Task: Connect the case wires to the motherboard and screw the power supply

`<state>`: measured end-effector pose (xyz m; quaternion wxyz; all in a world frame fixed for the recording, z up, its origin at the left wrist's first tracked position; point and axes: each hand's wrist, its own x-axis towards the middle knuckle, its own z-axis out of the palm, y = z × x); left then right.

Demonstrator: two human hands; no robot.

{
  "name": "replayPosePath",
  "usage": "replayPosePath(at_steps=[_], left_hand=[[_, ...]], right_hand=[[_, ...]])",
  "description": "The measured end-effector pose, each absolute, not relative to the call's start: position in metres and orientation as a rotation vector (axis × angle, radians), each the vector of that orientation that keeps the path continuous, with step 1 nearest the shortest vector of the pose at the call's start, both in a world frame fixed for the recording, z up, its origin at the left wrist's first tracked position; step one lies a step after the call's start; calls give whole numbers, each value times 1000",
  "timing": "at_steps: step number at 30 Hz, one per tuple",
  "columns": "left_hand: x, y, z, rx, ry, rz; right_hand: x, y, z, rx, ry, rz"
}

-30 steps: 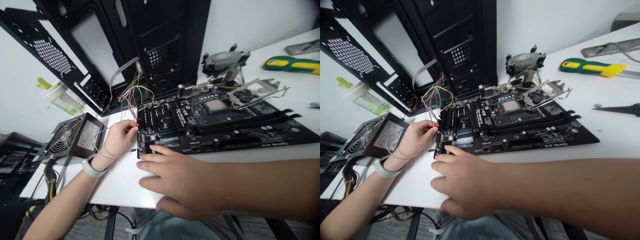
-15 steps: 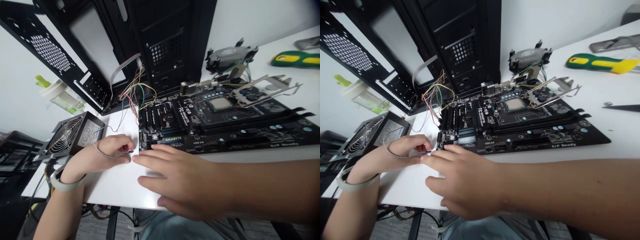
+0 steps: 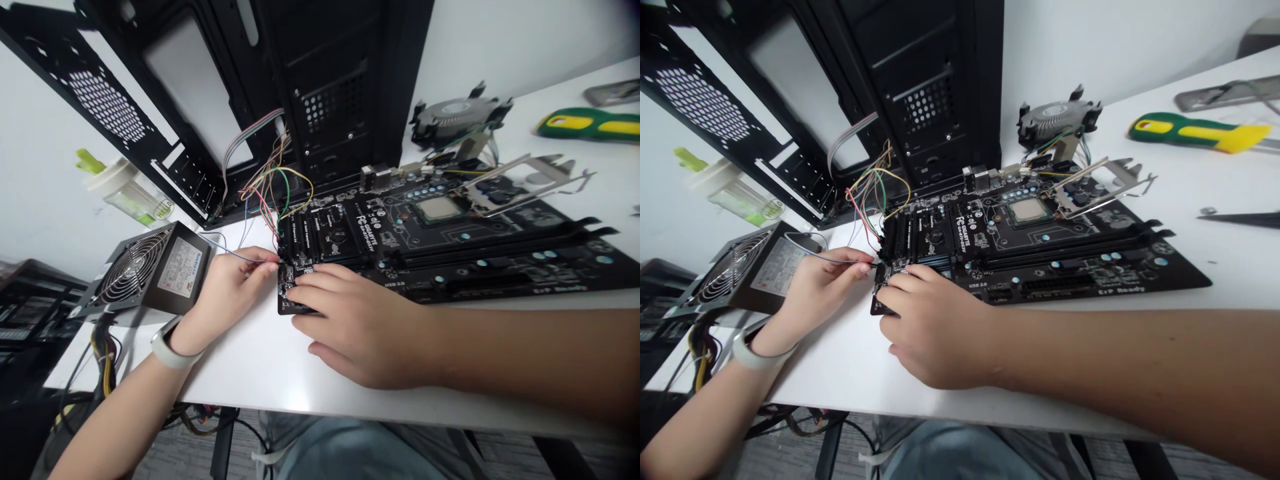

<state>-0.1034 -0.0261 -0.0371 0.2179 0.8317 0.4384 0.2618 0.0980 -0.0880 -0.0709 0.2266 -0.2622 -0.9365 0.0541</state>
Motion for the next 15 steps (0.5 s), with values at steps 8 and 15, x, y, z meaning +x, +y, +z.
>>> replayPosePath(at_steps=[8,15], left_hand=[[-100,-27,-38,2488,1240,650],[-101,-29,-37,2590,1144,571]], right_hand=[[98,-88,-72,-722,-2573,118],[99,-89,-72,-719,-2584,100]])
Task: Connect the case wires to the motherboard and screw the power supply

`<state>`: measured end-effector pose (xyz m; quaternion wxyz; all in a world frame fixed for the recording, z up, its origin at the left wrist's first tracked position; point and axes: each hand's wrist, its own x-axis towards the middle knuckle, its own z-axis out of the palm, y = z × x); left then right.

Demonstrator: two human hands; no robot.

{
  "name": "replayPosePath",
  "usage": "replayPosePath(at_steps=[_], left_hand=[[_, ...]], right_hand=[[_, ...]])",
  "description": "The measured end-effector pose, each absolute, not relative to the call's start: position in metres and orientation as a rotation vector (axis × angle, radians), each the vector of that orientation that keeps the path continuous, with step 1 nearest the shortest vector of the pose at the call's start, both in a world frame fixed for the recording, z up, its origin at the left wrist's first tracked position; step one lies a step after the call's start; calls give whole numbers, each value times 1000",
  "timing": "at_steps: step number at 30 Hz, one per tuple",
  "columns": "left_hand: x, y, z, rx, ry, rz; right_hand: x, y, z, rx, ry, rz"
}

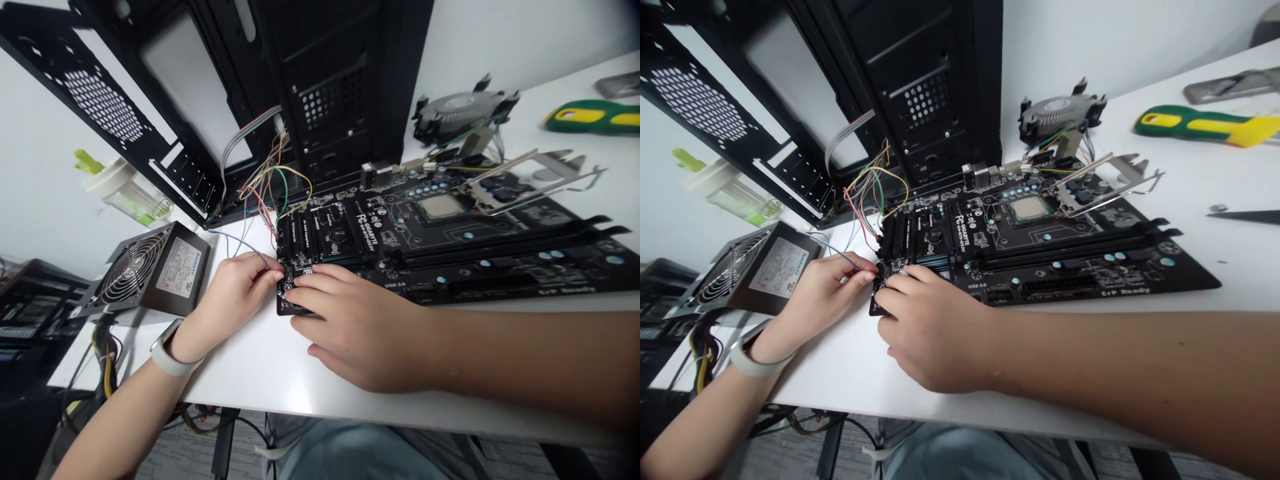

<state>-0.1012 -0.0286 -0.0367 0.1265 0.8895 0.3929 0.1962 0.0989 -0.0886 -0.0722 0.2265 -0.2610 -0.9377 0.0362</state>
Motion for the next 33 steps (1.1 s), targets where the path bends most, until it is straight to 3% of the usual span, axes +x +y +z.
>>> replayPosePath(at_steps=[33], left_hand=[[-89,-35,-31,2622,1291,302]], right_hand=[[95,-89,-72,-763,-2579,140]])
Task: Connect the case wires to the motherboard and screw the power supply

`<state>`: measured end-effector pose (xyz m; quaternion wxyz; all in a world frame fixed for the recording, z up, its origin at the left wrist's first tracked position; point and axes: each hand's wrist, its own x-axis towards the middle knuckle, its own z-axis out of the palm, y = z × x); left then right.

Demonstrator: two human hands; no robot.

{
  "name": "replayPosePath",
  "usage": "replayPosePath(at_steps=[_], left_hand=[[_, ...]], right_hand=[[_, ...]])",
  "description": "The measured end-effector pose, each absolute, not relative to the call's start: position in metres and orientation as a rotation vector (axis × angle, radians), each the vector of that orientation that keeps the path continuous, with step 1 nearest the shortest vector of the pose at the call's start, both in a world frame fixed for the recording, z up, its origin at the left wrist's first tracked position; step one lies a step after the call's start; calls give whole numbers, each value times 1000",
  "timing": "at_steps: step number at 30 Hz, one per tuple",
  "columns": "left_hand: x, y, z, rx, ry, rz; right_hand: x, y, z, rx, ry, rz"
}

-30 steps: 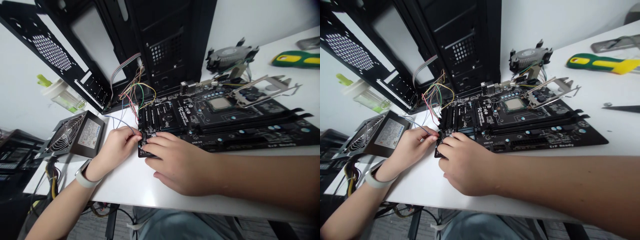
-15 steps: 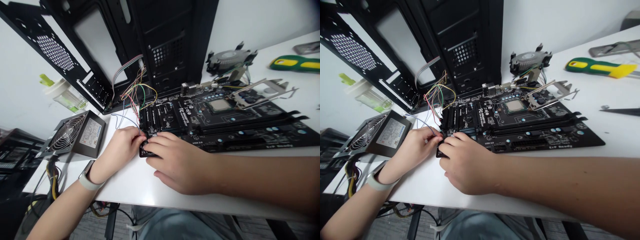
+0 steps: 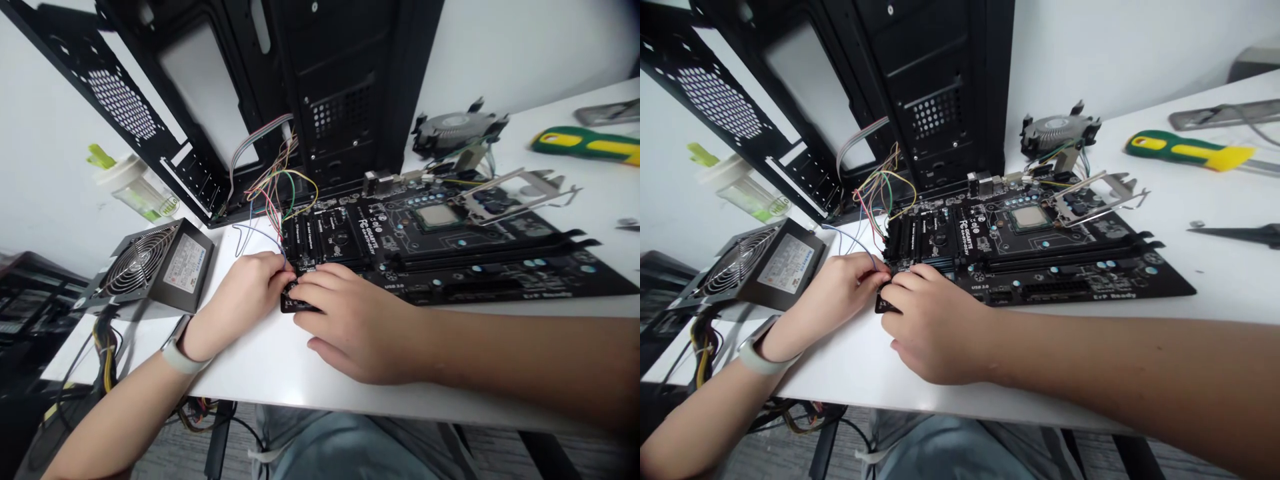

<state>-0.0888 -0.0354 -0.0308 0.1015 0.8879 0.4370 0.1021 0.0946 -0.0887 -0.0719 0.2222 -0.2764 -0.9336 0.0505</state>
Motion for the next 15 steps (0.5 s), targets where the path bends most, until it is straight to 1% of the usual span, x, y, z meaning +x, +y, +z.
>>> replayPosePath(at_steps=[7,15], left_hand=[[-95,-32,-38,2406,1225,388],[-98,-32,-39,2524,1300,257]], right_hand=[[97,-89,-71,-741,-2570,120],[99,-90,-67,-755,-2641,88]])
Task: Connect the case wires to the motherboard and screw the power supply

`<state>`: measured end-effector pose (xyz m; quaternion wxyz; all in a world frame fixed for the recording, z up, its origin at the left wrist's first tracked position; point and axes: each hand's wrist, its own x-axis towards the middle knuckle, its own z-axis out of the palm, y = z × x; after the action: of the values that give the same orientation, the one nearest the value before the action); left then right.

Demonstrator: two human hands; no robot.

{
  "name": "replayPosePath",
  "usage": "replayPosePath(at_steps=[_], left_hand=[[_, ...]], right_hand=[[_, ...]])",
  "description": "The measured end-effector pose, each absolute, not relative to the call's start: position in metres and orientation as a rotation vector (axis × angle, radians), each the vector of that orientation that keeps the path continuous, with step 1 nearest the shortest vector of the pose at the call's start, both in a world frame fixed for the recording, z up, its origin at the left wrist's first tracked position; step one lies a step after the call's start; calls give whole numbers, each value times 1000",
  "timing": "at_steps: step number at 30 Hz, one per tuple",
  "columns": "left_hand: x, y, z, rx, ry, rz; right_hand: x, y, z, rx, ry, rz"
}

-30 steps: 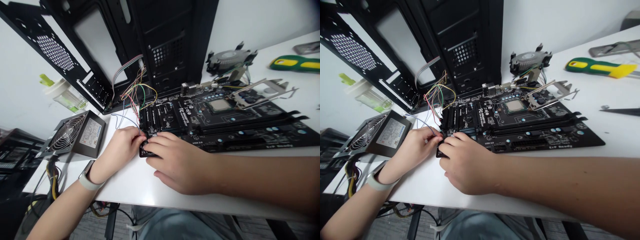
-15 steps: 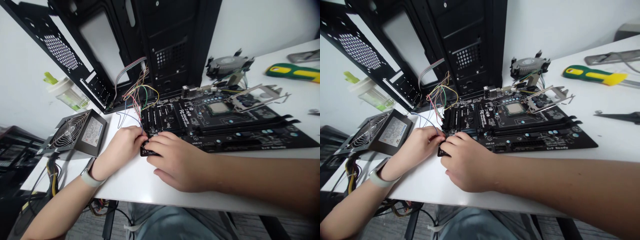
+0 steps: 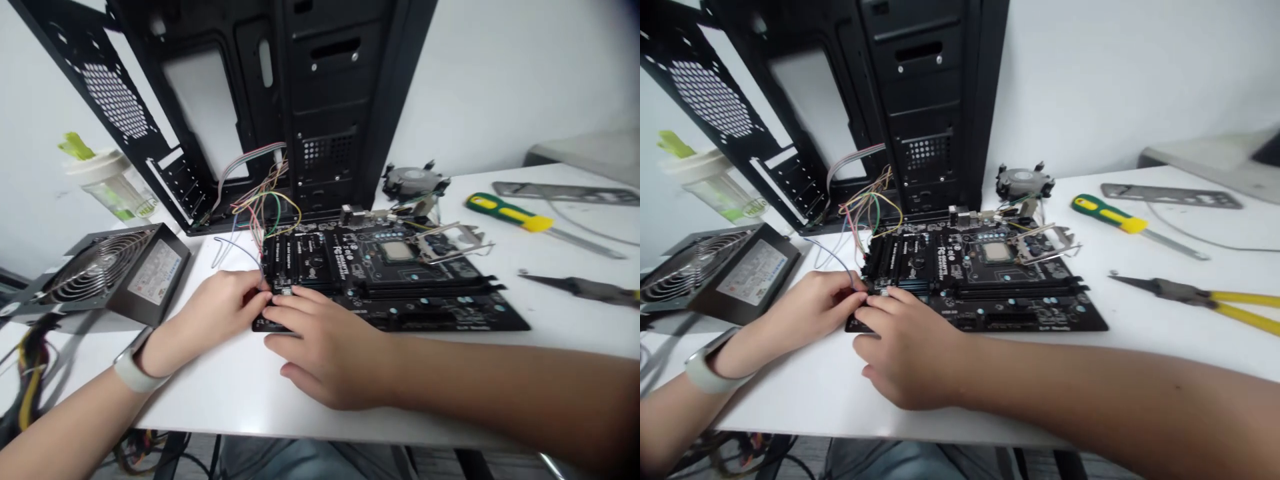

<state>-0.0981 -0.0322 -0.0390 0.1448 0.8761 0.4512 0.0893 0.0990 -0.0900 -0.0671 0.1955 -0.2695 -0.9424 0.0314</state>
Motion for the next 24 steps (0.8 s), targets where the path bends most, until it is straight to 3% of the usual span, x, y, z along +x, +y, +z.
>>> replayPosePath(at_steps=[14,24], left_hand=[[-99,-28,-39,2481,1274,257],[-108,-29,-29,2526,1040,297]], right_hand=[[94,-100,-65,-548,-2680,-346],[90,-105,-56,-340,-2818,-260]])
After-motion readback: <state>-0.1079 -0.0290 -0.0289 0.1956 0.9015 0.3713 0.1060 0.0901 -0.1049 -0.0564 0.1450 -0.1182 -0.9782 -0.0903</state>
